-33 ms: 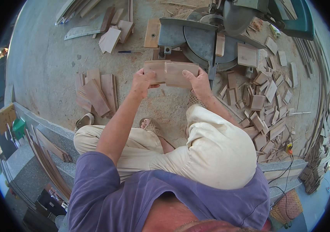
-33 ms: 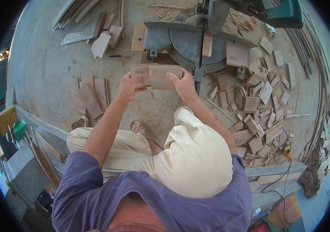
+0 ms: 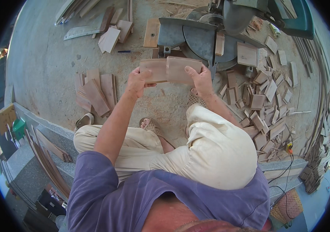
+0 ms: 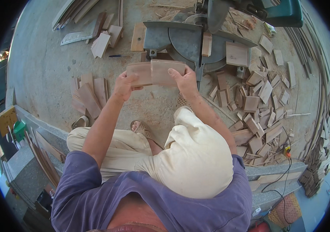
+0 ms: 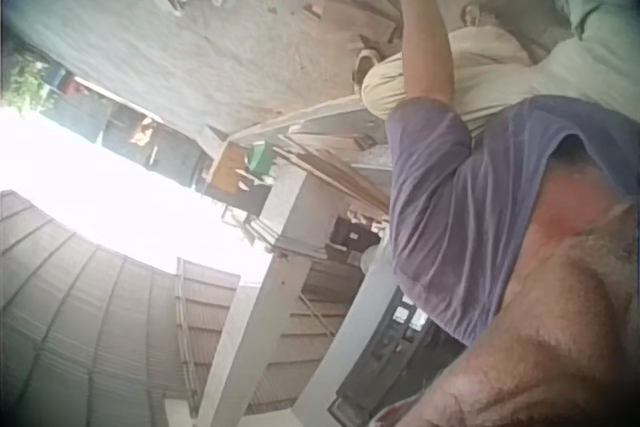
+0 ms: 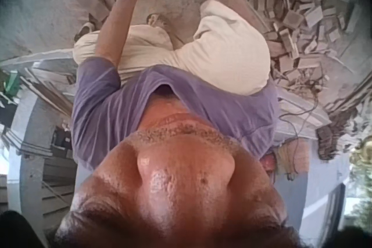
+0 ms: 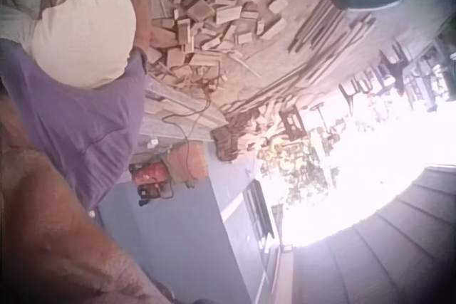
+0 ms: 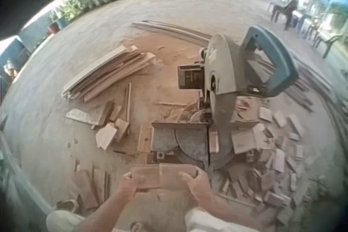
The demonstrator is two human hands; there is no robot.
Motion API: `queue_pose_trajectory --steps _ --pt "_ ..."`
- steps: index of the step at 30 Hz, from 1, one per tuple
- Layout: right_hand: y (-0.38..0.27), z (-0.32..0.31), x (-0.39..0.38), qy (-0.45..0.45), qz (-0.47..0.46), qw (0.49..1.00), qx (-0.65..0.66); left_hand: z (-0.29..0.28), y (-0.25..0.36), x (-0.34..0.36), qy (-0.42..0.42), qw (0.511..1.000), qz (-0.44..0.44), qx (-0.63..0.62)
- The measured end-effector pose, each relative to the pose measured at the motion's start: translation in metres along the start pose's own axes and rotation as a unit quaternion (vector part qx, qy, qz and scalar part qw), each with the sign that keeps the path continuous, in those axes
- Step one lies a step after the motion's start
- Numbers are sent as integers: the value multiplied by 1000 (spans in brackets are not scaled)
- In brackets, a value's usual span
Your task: Cutting and organizing small wooden blocks using a miter saw.
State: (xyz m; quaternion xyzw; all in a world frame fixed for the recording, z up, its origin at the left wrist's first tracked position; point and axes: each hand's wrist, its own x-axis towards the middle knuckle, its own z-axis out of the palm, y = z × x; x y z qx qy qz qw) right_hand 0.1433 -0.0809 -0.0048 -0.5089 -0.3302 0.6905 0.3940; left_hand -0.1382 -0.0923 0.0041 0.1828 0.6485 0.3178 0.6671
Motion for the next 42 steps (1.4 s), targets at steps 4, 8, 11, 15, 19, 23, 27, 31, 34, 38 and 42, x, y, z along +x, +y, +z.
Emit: queue_pose_trajectory --steps 4,8,11,15,19,23,27,31,34,38,42 --pt "-25 -21 27 57 -103 975 189 -73 29 11 14 990 66 -122" --pt "-39 -58 32 240 -185 934 191 -129 68 41 163 962 79 -205" --pt "-43 -83 9 293 -175 928 151 -160 84 54 144 949 127 -249" --pt "-41 -84 -26 259 -87 954 123 -196 59 45 452 873 78 167" --pt "-35 -48 -39 167 -8 983 74 -245 0 -2 462 814 -27 352" --pt "-34 -19 -19 92 22 993 70 -249 -36 -18 496 781 -182 333" --pt "-32 -1 18 24 3 991 129 -228 -38 -27 535 796 -181 219" --pt "-19 4 34 26 87 981 170 -222 -17 -31 481 811 -179 281" --pt "-11 0 34 17 99 978 183 -209 -3 -27 407 878 -144 205" --pt "-10 -6 40 34 110 972 203 -165 11 -23 251 966 16 57" --pt "-11 1 44 84 128 974 166 -112 31 -28 63 996 60 -37"
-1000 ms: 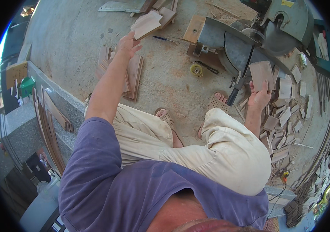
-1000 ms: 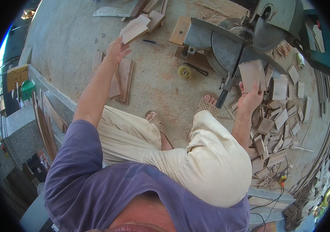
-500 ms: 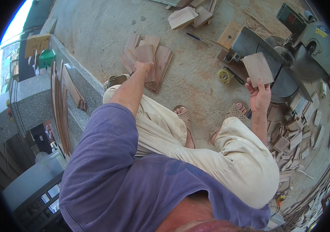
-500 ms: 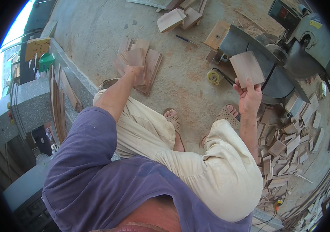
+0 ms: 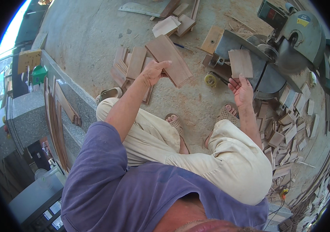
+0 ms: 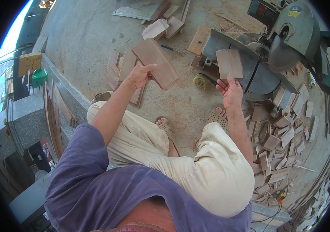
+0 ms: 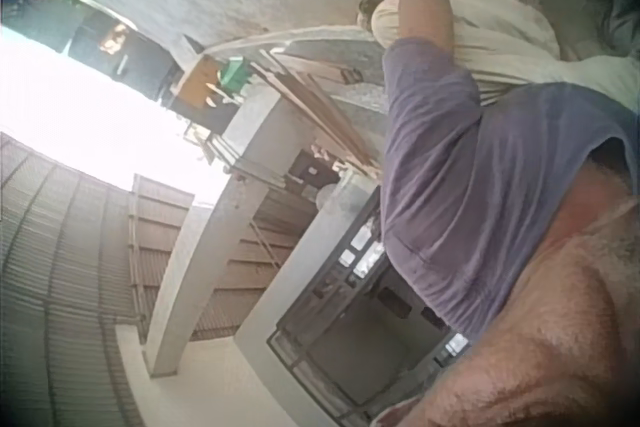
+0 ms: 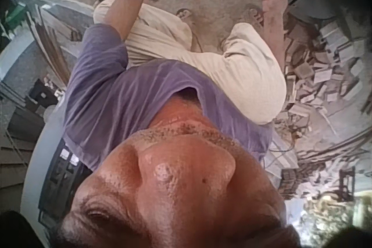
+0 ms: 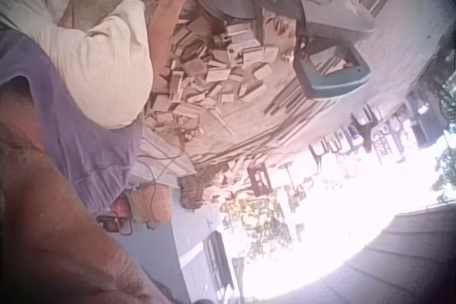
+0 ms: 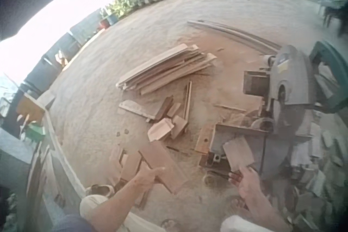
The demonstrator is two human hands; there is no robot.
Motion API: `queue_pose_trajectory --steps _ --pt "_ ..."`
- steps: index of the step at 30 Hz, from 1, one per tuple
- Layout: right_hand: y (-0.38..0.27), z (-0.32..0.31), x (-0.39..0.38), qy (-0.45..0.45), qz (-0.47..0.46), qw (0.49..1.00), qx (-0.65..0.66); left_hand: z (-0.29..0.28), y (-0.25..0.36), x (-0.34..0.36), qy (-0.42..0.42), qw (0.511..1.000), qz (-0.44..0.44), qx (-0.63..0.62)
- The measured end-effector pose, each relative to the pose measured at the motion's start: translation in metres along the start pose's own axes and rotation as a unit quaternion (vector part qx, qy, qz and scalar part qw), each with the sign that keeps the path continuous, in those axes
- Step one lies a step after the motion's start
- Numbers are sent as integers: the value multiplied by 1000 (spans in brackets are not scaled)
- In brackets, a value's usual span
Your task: Cutting and organizing small wooden blocks using a miter saw.
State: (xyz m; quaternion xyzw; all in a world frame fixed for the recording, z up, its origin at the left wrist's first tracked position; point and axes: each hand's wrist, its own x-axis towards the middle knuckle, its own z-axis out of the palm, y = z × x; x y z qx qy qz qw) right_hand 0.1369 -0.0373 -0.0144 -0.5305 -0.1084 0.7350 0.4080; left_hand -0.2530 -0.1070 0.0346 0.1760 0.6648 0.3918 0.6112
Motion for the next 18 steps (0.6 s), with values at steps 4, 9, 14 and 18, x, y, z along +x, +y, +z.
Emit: queue_pose_trajectory --steps 4,9,14,18 --pt "1 -11 -40 -33 -55 997 43 52 3 -4 -127 985 -13 -115" --pt "9 -62 -113 24 -155 987 27 131 -12 8 -234 948 -42 -210" --pt "27 -103 -135 124 -122 984 47 245 -31 18 -216 941 -101 -239" --pt "31 -116 -136 159 -131 974 92 303 -30 30 -167 946 -150 -235"
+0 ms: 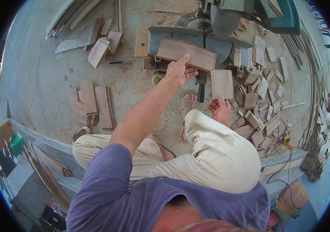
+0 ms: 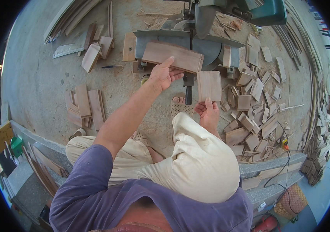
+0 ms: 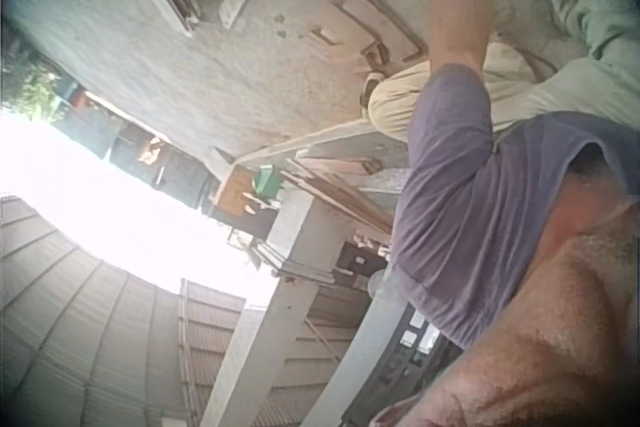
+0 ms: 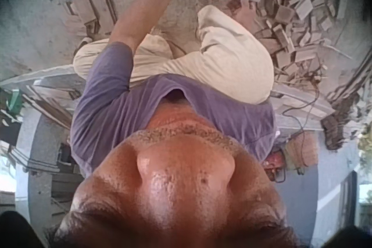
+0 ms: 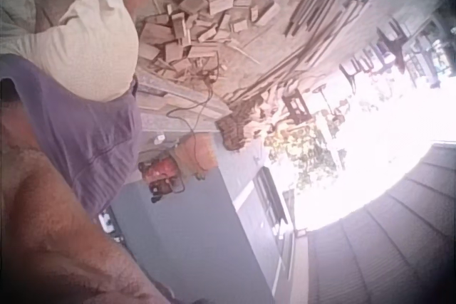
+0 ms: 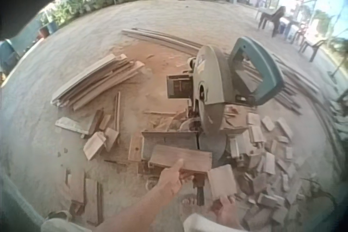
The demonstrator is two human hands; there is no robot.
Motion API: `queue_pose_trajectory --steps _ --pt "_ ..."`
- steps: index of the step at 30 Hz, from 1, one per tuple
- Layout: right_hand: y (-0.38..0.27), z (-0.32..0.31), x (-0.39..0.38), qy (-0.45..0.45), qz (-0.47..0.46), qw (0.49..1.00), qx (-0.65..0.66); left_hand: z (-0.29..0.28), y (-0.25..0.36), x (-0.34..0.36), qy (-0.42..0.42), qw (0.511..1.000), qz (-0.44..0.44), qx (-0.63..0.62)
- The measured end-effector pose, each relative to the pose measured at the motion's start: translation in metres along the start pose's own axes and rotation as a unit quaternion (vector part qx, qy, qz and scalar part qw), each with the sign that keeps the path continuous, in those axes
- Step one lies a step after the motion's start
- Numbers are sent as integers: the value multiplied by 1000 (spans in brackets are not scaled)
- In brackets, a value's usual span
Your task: Cutting and organizing small wooden blocks using a miter saw.
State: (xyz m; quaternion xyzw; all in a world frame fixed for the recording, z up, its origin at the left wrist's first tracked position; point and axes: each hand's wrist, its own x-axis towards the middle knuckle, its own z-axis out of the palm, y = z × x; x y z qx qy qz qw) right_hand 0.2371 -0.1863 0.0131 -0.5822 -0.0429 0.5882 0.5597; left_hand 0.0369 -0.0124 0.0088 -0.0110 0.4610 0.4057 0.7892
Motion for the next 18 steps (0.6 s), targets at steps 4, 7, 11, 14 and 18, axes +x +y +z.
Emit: queue_pose_trajectory --steps 4,7,11,14,18 --pt "-9 -4 -1 22 -32 999 -14 0 1 1 58 985 -71 144" --pt "-14 -1 -1 4 -43 999 -31 2 2 -2 79 985 -67 139" --pt "-15 6 2 -11 -54 998 -39 20 9 7 40 985 -89 144" --pt "-13 12 4 -14 -58 998 -36 29 16 9 34 975 -94 198" --pt "-10 22 9 -42 -57 996 -54 30 30 8 38 945 -113 303"
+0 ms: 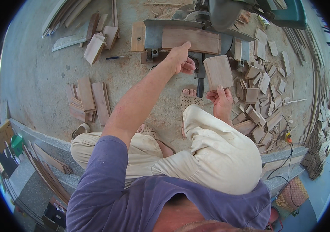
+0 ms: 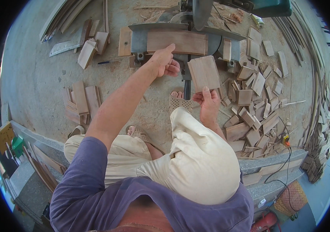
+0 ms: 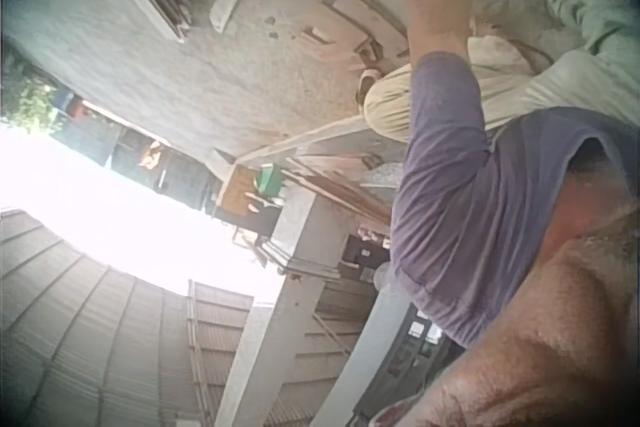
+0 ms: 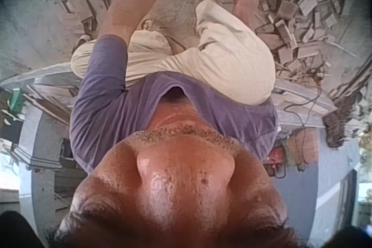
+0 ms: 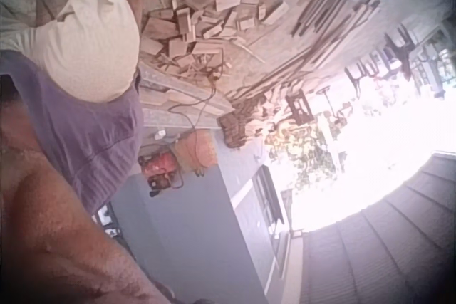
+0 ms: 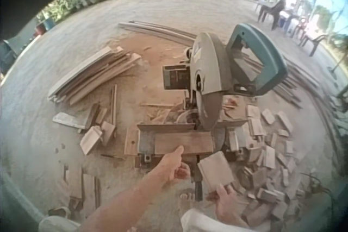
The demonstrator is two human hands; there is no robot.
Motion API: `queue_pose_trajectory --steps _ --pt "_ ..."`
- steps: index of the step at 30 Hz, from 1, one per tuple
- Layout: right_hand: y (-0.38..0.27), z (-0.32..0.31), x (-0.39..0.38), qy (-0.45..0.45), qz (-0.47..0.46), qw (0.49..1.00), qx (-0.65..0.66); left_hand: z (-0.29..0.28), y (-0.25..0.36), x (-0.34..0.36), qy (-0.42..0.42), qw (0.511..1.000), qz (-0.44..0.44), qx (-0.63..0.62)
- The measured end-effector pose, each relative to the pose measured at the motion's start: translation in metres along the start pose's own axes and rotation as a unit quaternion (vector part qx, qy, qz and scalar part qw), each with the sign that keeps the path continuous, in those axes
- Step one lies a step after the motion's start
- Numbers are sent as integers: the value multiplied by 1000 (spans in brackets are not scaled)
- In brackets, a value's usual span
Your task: Cutting and organizing small wooden blocks using a miter saw.
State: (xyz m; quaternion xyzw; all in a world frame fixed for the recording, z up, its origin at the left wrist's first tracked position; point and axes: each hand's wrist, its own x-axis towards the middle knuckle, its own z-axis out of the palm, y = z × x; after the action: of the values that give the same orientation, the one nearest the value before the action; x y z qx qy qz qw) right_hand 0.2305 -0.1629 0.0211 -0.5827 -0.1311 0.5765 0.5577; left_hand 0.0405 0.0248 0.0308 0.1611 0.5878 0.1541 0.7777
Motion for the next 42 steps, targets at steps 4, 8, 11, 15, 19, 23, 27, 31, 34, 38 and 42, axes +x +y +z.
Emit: queue_pose_trajectory --steps 4,8,11,15,19,23,27,31,34,38,42 --pt "-3 9 5 -23 6 999 -38 -11 -2 -6 59 981 80 165" --pt "-15 19 12 -49 -1 998 -47 -36 -22 -20 376 614 534 443" --pt "-22 29 23 -92 27 993 -70 -50 -19 -16 293 733 467 398" --pt "-33 50 55 -147 23 973 -174 -53 -12 -9 311 686 524 398" --pt "-54 85 94 -180 31 932 -313 -61 -21 -18 314 806 401 301" --pt "-72 113 112 -147 -49 892 -426 -65 -36 -22 327 780 431 315" --pt "-68 112 103 -60 -281 720 -632 -64 -39 -21 319 714 506 364" --pt "-46 107 103 -86 -473 620 -620 -68 -28 -19 265 758 463 375" --pt "-33 109 112 -61 -481 631 -606 -75 -16 -16 249 731 470 428" --pt "-27 108 120 -52 -481 653 -583 -79 -15 -18 230 770 442 399" --pt "-27 106 123 -51 -498 643 -579 -79 -19 -21 229 768 450 395"
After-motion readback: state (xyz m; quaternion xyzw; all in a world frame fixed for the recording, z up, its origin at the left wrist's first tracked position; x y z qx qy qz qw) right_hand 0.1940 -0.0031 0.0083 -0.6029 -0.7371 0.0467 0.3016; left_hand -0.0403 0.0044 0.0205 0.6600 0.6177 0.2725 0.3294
